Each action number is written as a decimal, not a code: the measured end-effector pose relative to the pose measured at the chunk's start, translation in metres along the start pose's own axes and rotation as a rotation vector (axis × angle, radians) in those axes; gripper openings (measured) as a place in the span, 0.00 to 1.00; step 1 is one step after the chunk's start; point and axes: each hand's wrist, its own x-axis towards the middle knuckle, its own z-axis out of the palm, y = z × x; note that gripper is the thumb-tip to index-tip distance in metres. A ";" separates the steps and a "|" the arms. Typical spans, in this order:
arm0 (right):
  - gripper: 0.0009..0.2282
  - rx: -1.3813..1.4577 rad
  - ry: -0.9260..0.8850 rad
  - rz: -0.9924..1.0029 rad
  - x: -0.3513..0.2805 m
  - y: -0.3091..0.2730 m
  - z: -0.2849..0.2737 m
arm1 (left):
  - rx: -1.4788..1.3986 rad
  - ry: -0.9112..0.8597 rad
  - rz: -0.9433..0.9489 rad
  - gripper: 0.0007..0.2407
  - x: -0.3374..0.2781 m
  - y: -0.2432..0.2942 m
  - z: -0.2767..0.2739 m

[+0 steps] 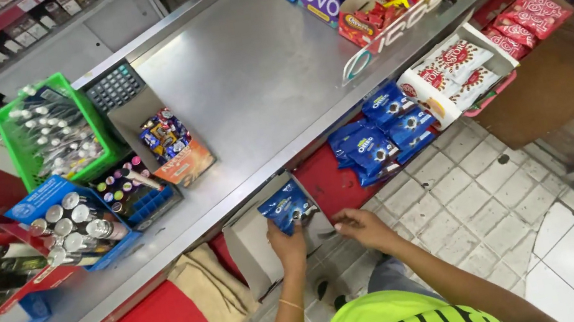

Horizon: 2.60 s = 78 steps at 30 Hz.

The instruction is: Cleaning Oreo snack packs with a cloth and organizing them into a display tray on a store counter.

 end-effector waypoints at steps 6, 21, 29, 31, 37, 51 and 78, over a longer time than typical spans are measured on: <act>0.18 -0.332 0.088 -0.186 0.015 -0.032 -0.043 | 0.245 -0.026 -0.037 0.38 0.013 -0.024 0.009; 0.25 -0.943 0.343 -0.313 0.063 -0.038 -0.135 | -0.360 0.024 0.323 0.11 -0.068 0.114 0.065; 0.27 -0.613 0.168 -0.882 0.009 -0.082 -0.104 | -0.617 -0.080 -0.042 0.24 -0.066 0.124 0.105; 0.26 -0.510 0.049 -0.919 0.005 -0.095 -0.093 | -0.704 0.073 -0.016 0.15 -0.070 0.131 0.091; 0.25 0.045 -0.438 -0.401 0.026 -0.117 -0.071 | -0.722 0.102 -0.084 0.16 -0.071 0.095 0.007; 0.19 -0.967 -0.724 -0.387 0.069 -0.113 0.101 | 0.028 0.414 0.119 0.24 -0.015 0.011 -0.100; 0.13 -0.678 -0.045 -0.733 0.043 -0.145 0.039 | 0.619 0.434 0.340 0.34 -0.076 -0.067 -0.083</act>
